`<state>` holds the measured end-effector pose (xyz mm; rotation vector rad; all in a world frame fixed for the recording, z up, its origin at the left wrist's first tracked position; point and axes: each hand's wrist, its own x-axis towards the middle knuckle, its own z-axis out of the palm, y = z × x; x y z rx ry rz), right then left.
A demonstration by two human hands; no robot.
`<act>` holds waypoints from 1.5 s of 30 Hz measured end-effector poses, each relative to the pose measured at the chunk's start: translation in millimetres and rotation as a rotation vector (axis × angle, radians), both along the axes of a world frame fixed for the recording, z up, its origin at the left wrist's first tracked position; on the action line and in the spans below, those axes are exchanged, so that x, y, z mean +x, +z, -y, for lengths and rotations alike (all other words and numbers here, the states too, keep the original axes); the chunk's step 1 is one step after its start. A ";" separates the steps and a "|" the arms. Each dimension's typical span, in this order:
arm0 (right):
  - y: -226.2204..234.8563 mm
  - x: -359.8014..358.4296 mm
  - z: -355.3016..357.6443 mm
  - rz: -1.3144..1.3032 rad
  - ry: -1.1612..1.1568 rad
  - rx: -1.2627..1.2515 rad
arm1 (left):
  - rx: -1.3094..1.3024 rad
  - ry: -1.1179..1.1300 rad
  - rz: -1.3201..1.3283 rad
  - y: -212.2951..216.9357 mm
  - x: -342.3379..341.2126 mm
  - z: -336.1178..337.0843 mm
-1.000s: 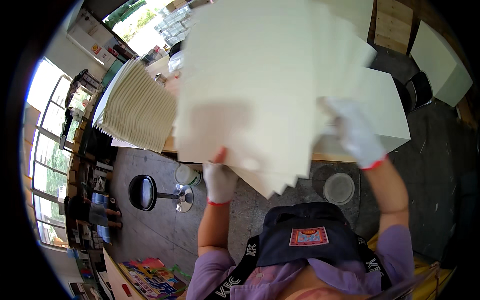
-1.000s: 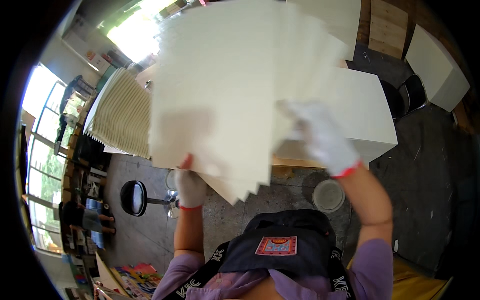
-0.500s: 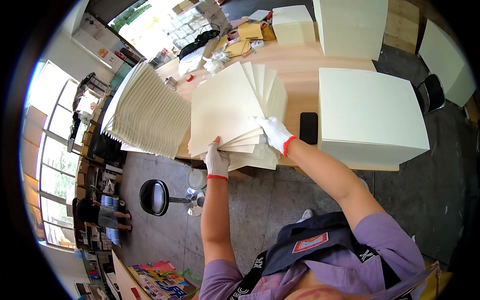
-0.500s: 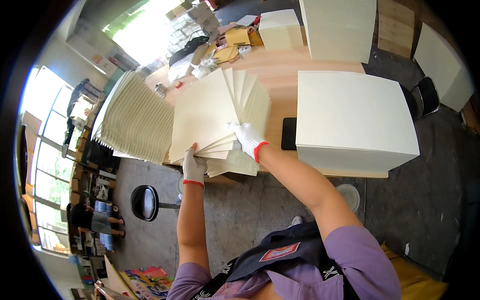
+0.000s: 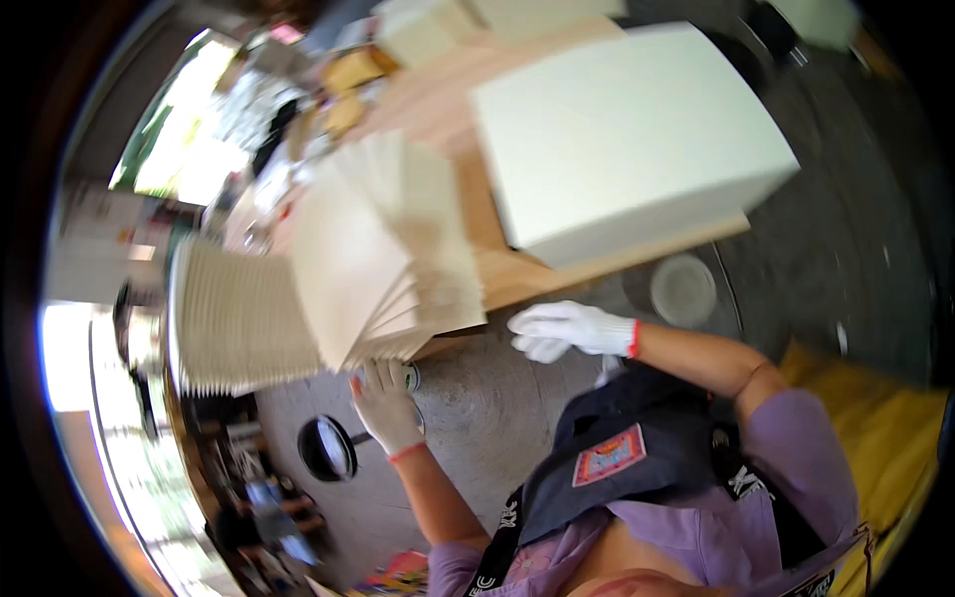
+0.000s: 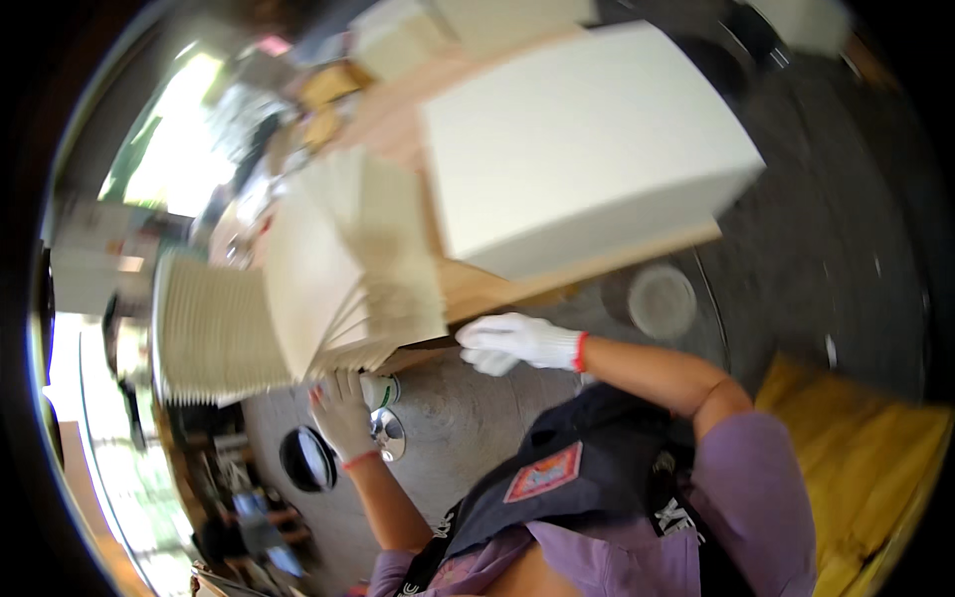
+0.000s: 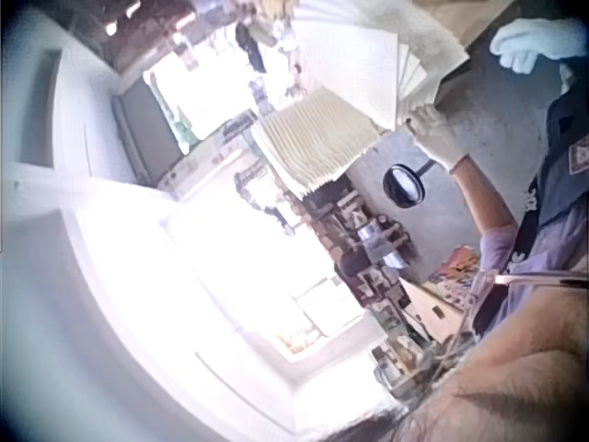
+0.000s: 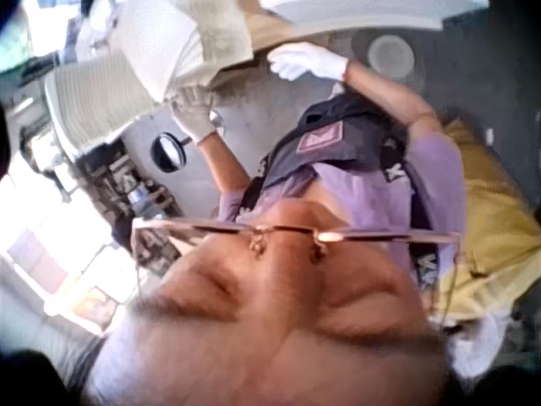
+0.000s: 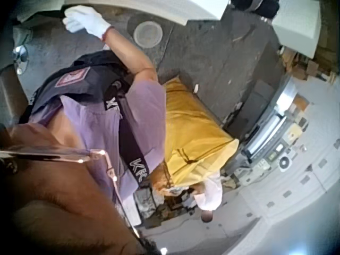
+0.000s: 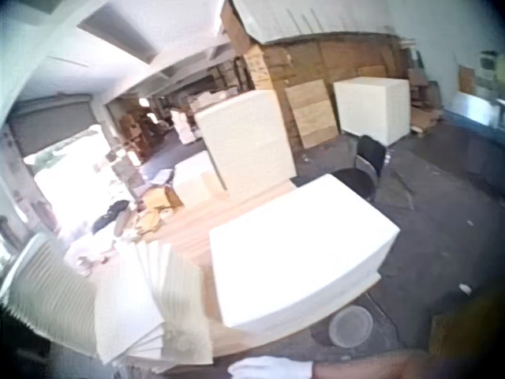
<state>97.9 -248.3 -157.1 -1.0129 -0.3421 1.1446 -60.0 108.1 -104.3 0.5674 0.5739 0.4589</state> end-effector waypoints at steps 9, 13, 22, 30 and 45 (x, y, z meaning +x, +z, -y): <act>-233.6 -261.8 403.8 -0.091 -0.581 -1.579 | -0.081 -0.727 -0.853 -202.3 0.3 226.4; -273.7 -403.1 418.0 -0.358 -0.374 -1.744 | 0.160 -1.127 -0.659 -217.1 60.8 267.4; -354.3 -469.6 250.3 0.074 0.003 -1.498 | 0.305 -1.380 -0.846 -214.7 45.6 294.4; -384.2 -419.4 211.2 -0.164 0.416 -1.485 | 0.454 -1.561 -0.729 -227.4 25.5 225.9; -472.6 -311.3 86.2 0.396 0.348 -1.685 | 0.303 -1.048 -0.717 -260.5 -70.5 -36.1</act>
